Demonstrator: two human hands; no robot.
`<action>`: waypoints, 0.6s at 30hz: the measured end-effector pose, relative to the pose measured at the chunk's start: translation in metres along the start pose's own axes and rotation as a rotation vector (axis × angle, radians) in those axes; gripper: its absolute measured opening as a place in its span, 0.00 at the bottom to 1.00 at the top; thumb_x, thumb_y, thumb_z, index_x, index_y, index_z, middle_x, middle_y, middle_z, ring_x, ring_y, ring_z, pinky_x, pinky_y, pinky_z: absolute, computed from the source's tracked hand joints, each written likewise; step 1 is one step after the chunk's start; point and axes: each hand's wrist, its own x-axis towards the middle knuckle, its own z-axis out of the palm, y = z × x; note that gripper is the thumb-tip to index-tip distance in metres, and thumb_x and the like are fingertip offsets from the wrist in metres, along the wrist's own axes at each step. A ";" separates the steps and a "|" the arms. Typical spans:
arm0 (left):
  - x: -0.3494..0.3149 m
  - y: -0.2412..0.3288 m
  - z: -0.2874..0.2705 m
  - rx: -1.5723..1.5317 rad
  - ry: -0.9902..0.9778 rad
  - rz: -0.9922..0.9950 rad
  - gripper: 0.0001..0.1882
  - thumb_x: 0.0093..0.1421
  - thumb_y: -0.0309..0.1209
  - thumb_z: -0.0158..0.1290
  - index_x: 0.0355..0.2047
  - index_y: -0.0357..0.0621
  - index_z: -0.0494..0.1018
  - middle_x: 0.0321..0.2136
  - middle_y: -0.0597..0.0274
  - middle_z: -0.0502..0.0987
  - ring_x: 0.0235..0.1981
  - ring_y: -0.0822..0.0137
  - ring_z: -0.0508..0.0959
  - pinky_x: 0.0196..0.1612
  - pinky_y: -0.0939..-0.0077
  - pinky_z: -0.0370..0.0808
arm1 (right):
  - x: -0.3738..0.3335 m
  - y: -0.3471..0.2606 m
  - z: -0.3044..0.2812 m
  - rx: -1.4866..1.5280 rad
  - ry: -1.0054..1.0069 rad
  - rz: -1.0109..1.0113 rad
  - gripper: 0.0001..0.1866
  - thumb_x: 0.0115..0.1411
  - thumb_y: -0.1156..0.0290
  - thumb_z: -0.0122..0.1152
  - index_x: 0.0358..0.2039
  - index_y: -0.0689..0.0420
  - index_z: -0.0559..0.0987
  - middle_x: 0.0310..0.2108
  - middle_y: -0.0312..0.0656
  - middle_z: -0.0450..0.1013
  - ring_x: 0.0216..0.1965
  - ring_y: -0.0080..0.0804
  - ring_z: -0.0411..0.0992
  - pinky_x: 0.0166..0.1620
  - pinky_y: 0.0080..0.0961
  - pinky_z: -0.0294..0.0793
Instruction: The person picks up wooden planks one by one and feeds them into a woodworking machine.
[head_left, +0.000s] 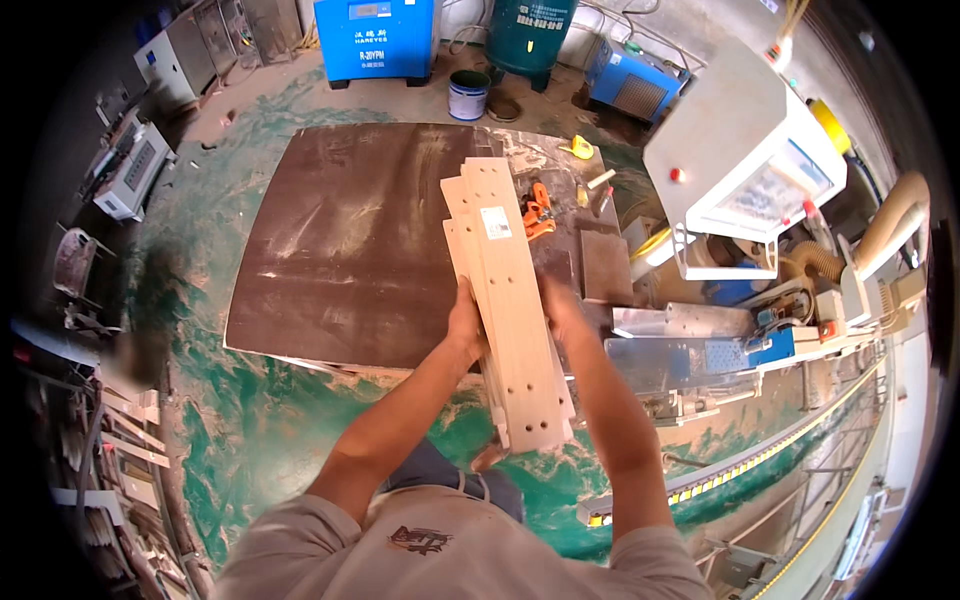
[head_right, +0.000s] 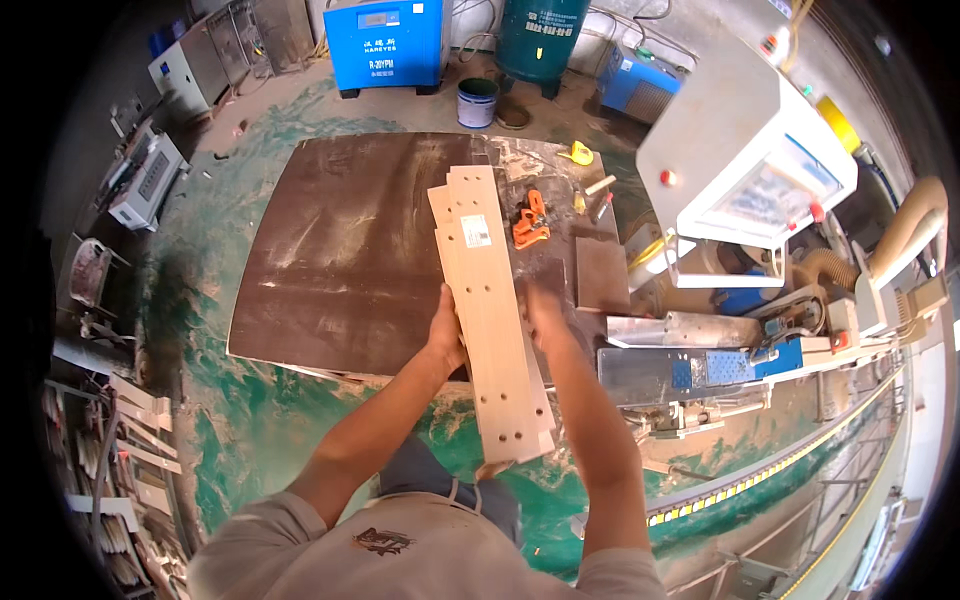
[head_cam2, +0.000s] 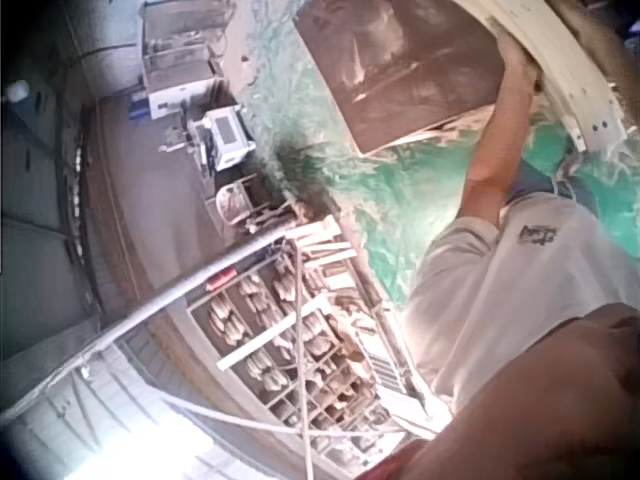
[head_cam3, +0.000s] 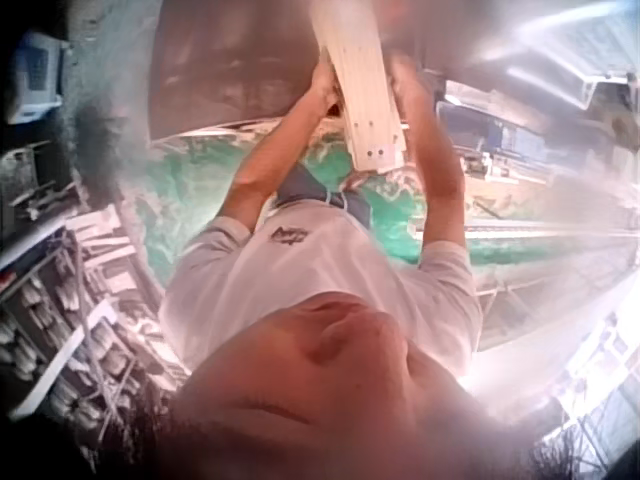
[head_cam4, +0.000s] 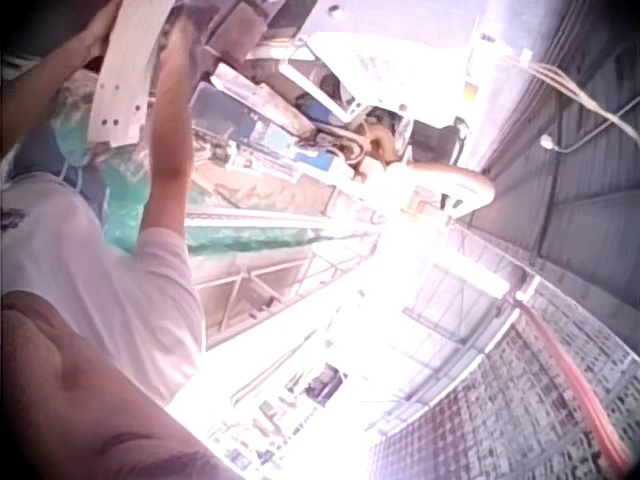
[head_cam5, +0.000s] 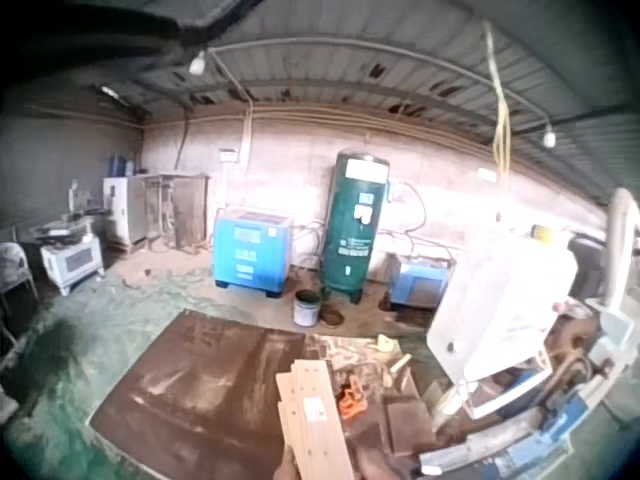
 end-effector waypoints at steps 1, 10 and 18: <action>0.003 -0.005 0.000 0.018 0.010 0.040 0.38 0.72 0.63 0.37 0.65 0.45 0.66 0.56 0.52 0.76 0.56 0.57 0.77 0.60 0.53 0.75 | -0.002 -0.021 -0.004 -0.084 0.020 -0.143 0.34 0.73 0.49 0.50 0.70 0.58 0.63 0.61 0.49 0.71 0.58 0.43 0.73 0.62 0.39 0.71; -0.079 -0.070 -0.092 0.328 0.563 0.306 0.31 0.75 0.50 0.42 0.70 0.44 0.63 0.71 0.55 0.60 0.68 0.54 0.67 0.69 0.51 0.64 | -0.094 -0.047 0.040 -0.887 0.045 -0.685 0.61 0.45 0.50 0.77 0.73 0.58 0.53 0.59 0.64 0.67 0.61 0.60 0.69 0.61 0.48 0.73; -0.174 -0.191 -0.186 0.319 0.583 0.218 0.24 0.72 0.42 0.50 0.61 0.38 0.72 0.53 0.54 0.78 0.52 0.55 0.79 0.56 0.59 0.76 | -0.189 0.010 -0.142 -0.707 -0.042 -0.769 0.50 0.46 0.57 0.76 0.69 0.52 0.64 0.57 0.57 0.73 0.58 0.52 0.74 0.59 0.44 0.75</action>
